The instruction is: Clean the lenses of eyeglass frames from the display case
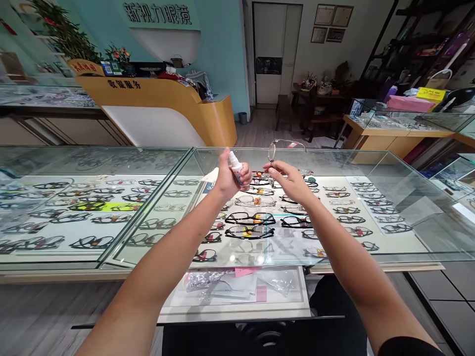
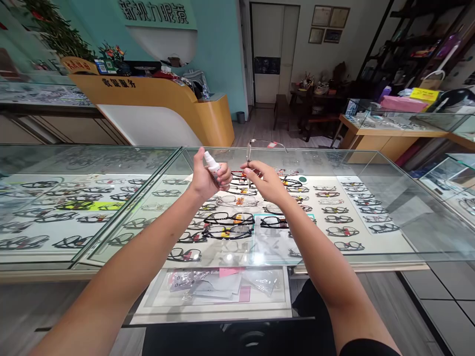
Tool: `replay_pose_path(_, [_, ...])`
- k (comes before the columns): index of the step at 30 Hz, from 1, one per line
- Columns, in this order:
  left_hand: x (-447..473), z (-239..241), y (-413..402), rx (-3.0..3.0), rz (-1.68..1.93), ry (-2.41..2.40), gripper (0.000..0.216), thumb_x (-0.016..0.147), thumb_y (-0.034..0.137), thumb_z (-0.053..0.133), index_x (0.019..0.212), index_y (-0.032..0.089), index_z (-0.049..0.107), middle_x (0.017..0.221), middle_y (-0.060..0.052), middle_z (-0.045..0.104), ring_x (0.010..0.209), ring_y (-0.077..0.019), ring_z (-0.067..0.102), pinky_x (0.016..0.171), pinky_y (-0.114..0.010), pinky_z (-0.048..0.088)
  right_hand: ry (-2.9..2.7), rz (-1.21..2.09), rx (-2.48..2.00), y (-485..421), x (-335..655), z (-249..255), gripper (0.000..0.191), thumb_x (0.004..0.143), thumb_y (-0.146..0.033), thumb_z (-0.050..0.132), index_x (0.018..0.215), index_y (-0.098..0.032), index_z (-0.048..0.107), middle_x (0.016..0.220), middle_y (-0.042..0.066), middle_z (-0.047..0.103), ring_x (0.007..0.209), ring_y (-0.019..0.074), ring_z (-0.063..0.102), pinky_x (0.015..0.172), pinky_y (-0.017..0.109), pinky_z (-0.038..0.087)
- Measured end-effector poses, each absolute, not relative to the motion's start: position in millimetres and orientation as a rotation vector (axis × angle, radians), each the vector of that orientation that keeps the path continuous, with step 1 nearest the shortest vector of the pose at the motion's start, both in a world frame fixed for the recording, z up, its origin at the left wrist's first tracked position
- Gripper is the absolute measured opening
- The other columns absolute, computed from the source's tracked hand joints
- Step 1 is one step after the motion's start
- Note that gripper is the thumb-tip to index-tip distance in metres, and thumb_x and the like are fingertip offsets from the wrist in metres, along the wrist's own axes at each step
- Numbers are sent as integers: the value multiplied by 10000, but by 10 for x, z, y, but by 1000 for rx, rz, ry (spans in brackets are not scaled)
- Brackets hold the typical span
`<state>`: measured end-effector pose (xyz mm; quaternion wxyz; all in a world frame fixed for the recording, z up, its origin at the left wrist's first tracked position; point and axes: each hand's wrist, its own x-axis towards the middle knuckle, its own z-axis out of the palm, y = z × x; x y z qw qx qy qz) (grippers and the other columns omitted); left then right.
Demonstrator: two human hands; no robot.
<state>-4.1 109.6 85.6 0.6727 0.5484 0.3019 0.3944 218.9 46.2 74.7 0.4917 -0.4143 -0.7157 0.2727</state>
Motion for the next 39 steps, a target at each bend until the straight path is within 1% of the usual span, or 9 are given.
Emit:
replay_pose_path(5, [-212, 889, 1130, 1286, 799, 659, 916, 698, 1193, 307, 546, 292, 370, 518, 16, 274, 467, -155, 292, 439, -327, 239, -1786, 696, -1020, 406, 2098, 729, 400, 1110, -586, 589, 1103, -236, 783, 1243, 89, 840, 1092, 250, 725, 913, 386, 536])
replay_pose_path(7, [-214, 869, 1128, 1325, 850, 679, 896, 746, 1150, 374, 567, 275, 448, 548, -4, 353, 500, -168, 363, 464, -337, 318, -1794, 722, -1013, 380, 2067, 718, 422, 1123, -595, 564, 1134, -233, 780, 1239, 84, 837, 1077, 245, 720, 916, 385, 527])
replay_pose_path(10, [-149, 801, 1087, 1396, 1014, 746, 792, 791, 1020, 572, 658, 240, 602, 669, -41, 529, 629, -190, 525, 594, -351, 488, -1803, 762, -977, 342, 2021, 702, 461, 1136, -625, 536, 1175, -232, 775, 1243, 79, 831, 1084, 244, 717, 935, 389, 525])
replay_pose_path(13, [-67, 727, 1027, 1497, 1095, 804, 693, 832, 918, 633, 717, 234, 653, 749, -49, 601, 715, -204, 583, 701, -359, 538, -1812, 792, -956, 311, 1982, 693, 512, 1131, -693, 530, 1173, -246, 775, 1219, 71, 830, 1082, 250, 721, 951, 398, 534])
replay_pose_path(16, [-13, 692, 968, 1557, 1124, 821, 649, 880, 866, 624, 736, 234, 636, 742, -33, 589, 725, -203, 574, 732, -362, 521, -1818, 833, -930, 288, 1951, 690, 547, 1117, -742, 531, 1168, -253, 769, 1173, 69, 819, 1073, 259, 719, 969, 414, 547])
replay_pose_path(21, [13, 674, 915, 1641, 1134, 810, 600, 938, 807, 576, 738, 242, 549, 688, -8, 548, 687, -193, 530, 704, -356, 467, -1831, 884, -882, 254, 1913, 695, 559, 1106, -763, 537, 1151, -253, 762, 1188, 78, 796, 1079, 264, 712, 989, 429, 554])
replay_pose_path(28, [4, 699, 904, 1600, 1196, 802, 653, 942, 868, 557, 771, 239, 589, 745, -21, 572, 717, -202, 555, 717, -358, 475, -1771, 893, -869, 247, 1909, 707, 578, 1081, -784, 575, 1172, -251, 779, 1213, 87, 797, 1075, 257, 709, 1040, 440, 557])
replay_pose_path(33, [-9, 710, 884, 1755, 1204, 831, 633, 950, 838, 564, 735, 242, 565, 753, -28, 562, 751, -214, 526, 751, -372, 464, -1592, 885, -869, 330, 1942, 680, 593, 1059, -801, 597, 1215, -257, 773, 1205, 87, 797, 1084, 249, 714, 1017, 420, 584])
replay_pose_path(39, [10, 621, 837, 1938, 1052, 912, 626, 955, 826, 565, 751, 236, 521, 718, -6, 510, 727, -203, 446, 700, -362, 340, -1557, 844, -889, 381, 1963, 658, 629, 1056, -829, 567, 1252, -267, 770, 1192, 85, 804, 1102, 260, 727, 1005, 431, 608])
